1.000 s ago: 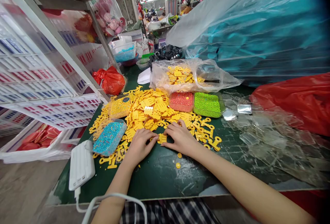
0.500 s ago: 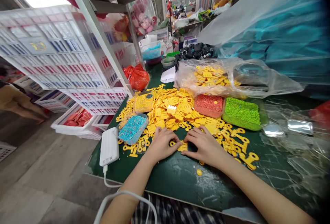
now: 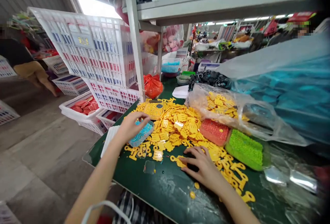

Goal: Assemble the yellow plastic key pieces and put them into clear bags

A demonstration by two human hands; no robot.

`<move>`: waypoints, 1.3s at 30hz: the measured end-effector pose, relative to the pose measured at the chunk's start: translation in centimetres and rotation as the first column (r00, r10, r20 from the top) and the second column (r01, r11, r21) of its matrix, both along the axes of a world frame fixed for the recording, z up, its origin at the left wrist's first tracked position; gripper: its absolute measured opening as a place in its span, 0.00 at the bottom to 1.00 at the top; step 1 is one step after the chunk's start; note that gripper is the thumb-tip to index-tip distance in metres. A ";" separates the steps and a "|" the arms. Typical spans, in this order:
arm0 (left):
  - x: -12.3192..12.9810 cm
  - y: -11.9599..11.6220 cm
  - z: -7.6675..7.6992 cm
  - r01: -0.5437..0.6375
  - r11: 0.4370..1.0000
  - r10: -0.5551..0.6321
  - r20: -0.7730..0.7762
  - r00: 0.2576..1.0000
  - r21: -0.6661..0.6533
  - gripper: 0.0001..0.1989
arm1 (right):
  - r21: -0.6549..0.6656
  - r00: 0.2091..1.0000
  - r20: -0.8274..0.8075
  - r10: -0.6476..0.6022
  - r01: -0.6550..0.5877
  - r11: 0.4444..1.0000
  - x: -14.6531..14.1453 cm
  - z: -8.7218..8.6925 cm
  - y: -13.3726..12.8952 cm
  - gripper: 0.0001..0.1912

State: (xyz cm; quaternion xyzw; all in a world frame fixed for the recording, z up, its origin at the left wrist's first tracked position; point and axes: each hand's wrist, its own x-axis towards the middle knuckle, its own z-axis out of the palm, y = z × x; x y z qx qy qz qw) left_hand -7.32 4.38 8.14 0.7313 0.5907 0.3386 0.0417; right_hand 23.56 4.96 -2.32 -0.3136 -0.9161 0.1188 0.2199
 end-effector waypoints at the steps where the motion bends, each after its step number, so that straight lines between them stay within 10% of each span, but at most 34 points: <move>1: -1.2 0.5 0.3 -0.033 0.995 0.024 -0.100 0.995 -0.091 0.13 | 0.002 1.000 -0.002 0.002 -0.002 1.000 -0.1 0.0 0.0 0.08; 6: -4.0 2.6 -1.8 -0.116 0.880 -0.056 -0.342 0.938 -0.461 0.06 | -0.011 0.999 -0.031 0.029 -0.029 1.000 -0.1 0.6 -0.2 0.04; 19: -4.5 4.2 -3.9 -0.144 0.794 -0.175 -0.449 0.876 -0.591 0.10 | -0.019 0.995 0.058 0.078 -0.077 0.997 1.1 1.1 1.3 0.17; 27: -5.4 3.2 -3.2 -0.164 0.873 -0.076 -0.459 0.885 -0.459 0.15 | -0.023 0.999 0.030 0.020 -0.019 1.000 1.3 0.7 1.6 0.16; 33: -3.6 1.7 -3.4 -0.076 0.992 0.036 -0.361 0.932 -0.097 0.22 | -0.012 0.999 0.029 0.028 -0.027 1.000 0.6 1.1 1.3 0.18; 36: 0.7 0.7 -4.5 0.129 0.989 -0.108 -0.243 0.964 0.073 0.19 | 0.007 0.999 0.032 0.032 -0.033 0.999 0.3 0.9 1.2 0.22; 39: 5.9 -0.1 -5.9 0.342 0.939 -0.339 -0.244 0.909 -0.033 0.18 | 0.025 0.999 0.039 -0.020 0.019 1.000 0.2 0.9 1.1 0.25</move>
